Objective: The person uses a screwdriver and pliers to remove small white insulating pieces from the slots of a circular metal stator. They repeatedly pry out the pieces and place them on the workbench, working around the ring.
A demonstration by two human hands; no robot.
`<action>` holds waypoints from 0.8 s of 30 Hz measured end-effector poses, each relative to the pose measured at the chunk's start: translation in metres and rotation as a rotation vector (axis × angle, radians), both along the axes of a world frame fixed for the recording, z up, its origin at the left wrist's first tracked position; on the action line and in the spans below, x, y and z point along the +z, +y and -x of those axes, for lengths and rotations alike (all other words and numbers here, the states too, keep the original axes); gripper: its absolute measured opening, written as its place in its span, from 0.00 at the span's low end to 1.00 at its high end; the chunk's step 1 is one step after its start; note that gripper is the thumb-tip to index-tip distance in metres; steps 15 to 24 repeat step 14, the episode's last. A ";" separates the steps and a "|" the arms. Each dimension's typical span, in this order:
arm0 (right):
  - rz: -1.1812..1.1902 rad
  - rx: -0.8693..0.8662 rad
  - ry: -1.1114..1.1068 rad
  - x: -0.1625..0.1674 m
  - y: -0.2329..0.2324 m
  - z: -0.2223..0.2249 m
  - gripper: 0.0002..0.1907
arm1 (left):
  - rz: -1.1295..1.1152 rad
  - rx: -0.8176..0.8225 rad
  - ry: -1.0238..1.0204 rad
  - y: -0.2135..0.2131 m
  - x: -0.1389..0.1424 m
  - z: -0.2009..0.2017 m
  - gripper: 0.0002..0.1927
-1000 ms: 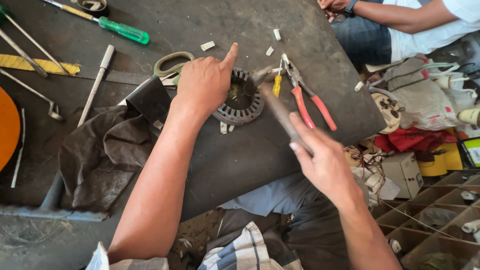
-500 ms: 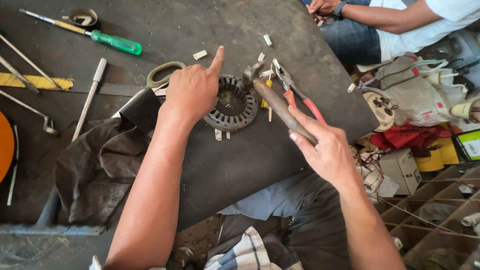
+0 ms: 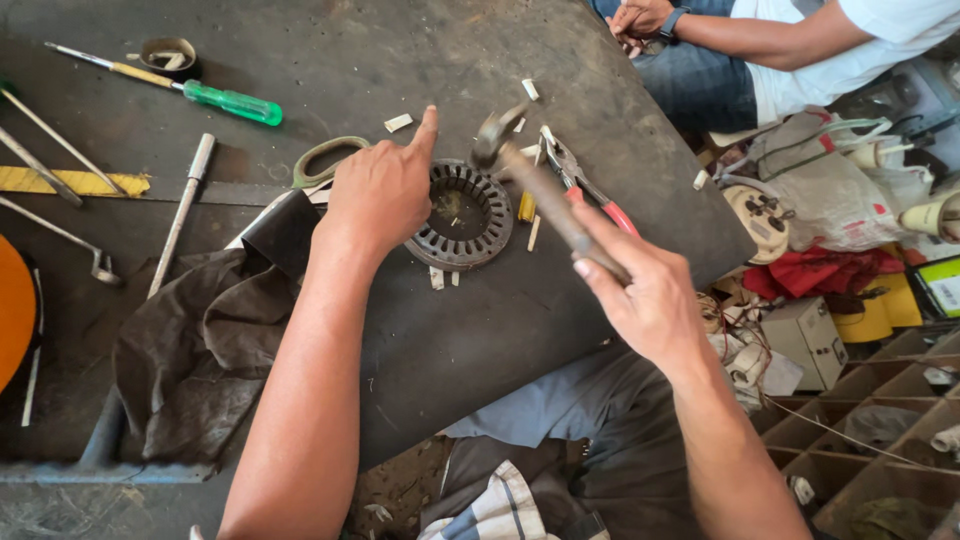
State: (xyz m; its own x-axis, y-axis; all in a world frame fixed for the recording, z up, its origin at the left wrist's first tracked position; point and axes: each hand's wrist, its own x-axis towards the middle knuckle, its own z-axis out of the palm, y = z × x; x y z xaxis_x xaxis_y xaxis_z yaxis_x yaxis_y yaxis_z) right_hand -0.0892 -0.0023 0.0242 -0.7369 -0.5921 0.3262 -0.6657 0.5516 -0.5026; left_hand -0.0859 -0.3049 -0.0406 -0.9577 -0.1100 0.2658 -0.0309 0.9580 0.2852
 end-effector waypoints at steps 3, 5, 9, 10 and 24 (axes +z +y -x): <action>0.121 0.044 0.100 -0.006 -0.006 -0.003 0.26 | 0.002 0.013 0.004 -0.001 -0.003 0.000 0.41; 0.133 0.060 0.160 -0.015 -0.015 -0.005 0.26 | 0.004 0.014 -0.003 -0.001 -0.003 -0.001 0.39; -0.066 0.042 0.061 -0.003 -0.009 0.002 0.28 | -0.009 0.020 -0.005 0.000 0.003 -0.002 0.39; -0.052 0.070 0.079 0.001 -0.008 0.005 0.28 | -0.013 0.022 -0.008 -0.001 0.005 -0.003 0.39; 0.100 -0.009 -0.013 0.011 -0.010 0.002 0.26 | -0.031 0.039 -0.078 0.000 0.014 -0.006 0.38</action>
